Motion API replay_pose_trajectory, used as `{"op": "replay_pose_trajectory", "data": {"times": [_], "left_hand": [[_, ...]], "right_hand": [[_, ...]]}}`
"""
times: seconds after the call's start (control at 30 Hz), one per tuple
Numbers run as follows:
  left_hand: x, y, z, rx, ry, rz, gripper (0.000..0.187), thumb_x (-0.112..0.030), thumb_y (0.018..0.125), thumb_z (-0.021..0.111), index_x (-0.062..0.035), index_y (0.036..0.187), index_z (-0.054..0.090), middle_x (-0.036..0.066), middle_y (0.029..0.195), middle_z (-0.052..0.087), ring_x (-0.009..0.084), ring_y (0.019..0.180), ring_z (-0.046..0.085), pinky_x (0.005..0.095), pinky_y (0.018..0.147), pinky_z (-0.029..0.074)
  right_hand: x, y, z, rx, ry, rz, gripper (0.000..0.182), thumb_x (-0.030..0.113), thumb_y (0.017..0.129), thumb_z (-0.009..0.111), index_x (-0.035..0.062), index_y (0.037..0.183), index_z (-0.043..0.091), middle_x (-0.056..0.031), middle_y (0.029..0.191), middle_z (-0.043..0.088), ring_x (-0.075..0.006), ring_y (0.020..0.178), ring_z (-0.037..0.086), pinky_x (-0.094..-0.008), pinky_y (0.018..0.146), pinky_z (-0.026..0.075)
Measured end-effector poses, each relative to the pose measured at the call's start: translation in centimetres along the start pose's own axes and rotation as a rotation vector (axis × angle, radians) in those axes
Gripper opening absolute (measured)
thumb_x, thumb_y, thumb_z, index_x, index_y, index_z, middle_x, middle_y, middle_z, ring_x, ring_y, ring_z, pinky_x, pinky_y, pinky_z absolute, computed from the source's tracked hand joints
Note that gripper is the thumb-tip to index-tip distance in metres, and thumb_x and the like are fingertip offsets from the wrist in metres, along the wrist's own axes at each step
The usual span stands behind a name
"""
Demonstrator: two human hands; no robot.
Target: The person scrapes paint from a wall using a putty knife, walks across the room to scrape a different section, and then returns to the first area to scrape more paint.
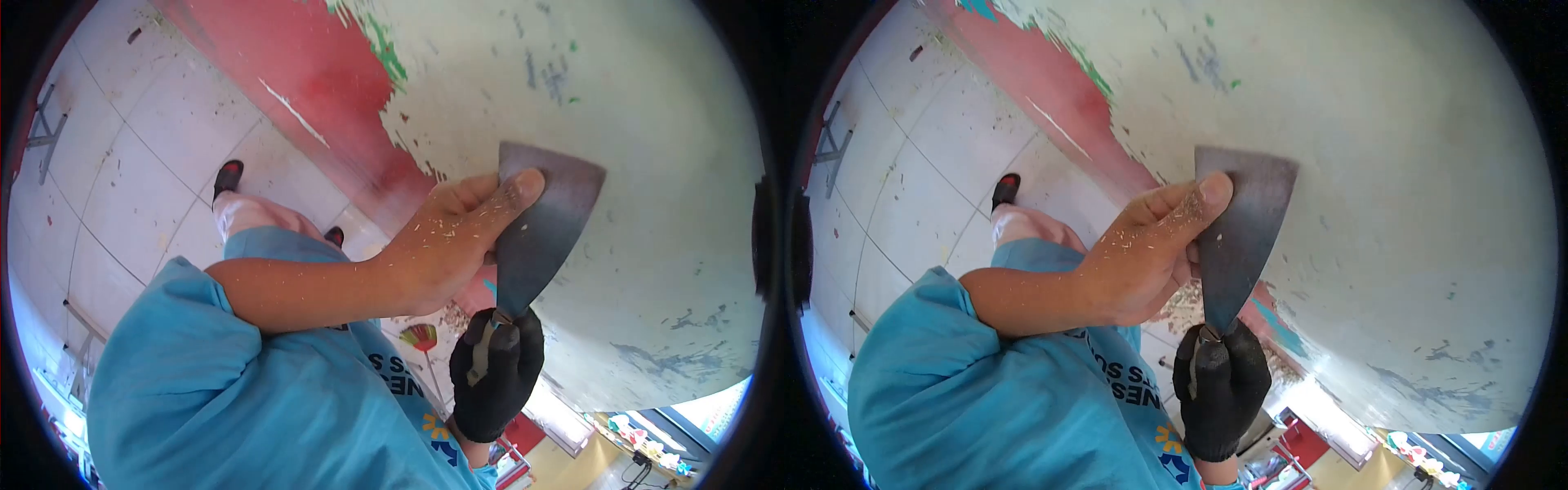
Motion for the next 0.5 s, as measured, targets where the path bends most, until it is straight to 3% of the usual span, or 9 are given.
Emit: {"op": "replay_pose_trajectory", "data": {"times": [0.03,0.1,0.17,0.4,0.5], "left_hand": [[-0.4,0.0,0.1,-0.016,-0.008,-0.04,0.035,-0.039,0.088,0.047,-0.0047,0.094,0.055,0.003,0.079,0.06,0.0103,0.067,0.059,0.0247,0.059,0.048],[-0.8,-0.1,0.1,-0.022,-0.012,-0.082,0.035,-0.039,0.088,0.047,-0.0052,0.094,0.055,0.002,0.078,0.06,0.0102,0.066,0.058,0.0247,0.059,0.048],[-1.1,-0.3,0.1,0.077,-0.048,-0.061,0.041,-0.042,0.086,0.052,-0.0018,0.096,0.057,0.004,0.085,0.06,0.0109,0.075,0.057,0.026,0.069,0.048],[-1.6,-1.0,0.9,0.093,0.058,-0.094,0.032,-0.037,0.09,0.045,-0.0071,0.097,0.052,0.003,0.083,0.059,0.0105,0.069,0.059,0.0259,0.061,0.049],[-2.1,-0.9,1.2,0.136,-0.064,-0.081,0.031,-0.035,0.09,0.044,-0.0072,0.101,0.05,0.002,0.085,0.059,0.0107,0.071,0.059,0.0267,0.063,0.05]], "right_hand": [[-0.1,0.5,-0.4,0.047,-0.168,-0.076,0.023,0.015,0.083,0.054,-0.0037,0.097,0.055,-0.0077,0.071,0.055,-0.0097,0.052,0.051,-0.0186,0.046,0.042],[0.6,1.0,0.0,0.106,-0.133,-0.097,0.024,0.015,0.083,0.054,-0.0031,0.099,0.054,-0.0074,0.071,0.055,-0.0091,0.052,0.05,-0.0189,0.044,0.04],[1.0,1.0,0.2,0.162,-0.098,-0.1,0.025,0.014,0.083,0.053,-0.0026,0.102,0.054,-0.007,0.07,0.054,-0.0085,0.051,0.048,-0.0191,0.042,0.038],[0.1,0.4,0.0,0.45,0.15,-0.021,0.042,0.018,0.083,0.055,0.0018,0.118,0.041,-0.0067,0.075,0.052,-0.0082,0.047,0.044,-0.0186,0.038,0.032],[-0.1,0.8,-0.3,0.563,0.406,0.295,0.047,0.029,0.082,0.053,-0.0011,0.116,0.042,-0.0074,0.072,0.05,-0.0093,0.05,0.044,-0.0191,0.041,0.033]]}}
Point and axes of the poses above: each hand's wrist, its own y-axis towards the middle knuckle, its own z-axis out of the palm, x = y × z, the point moved 3 cm from there along y, towards the middle knuckle
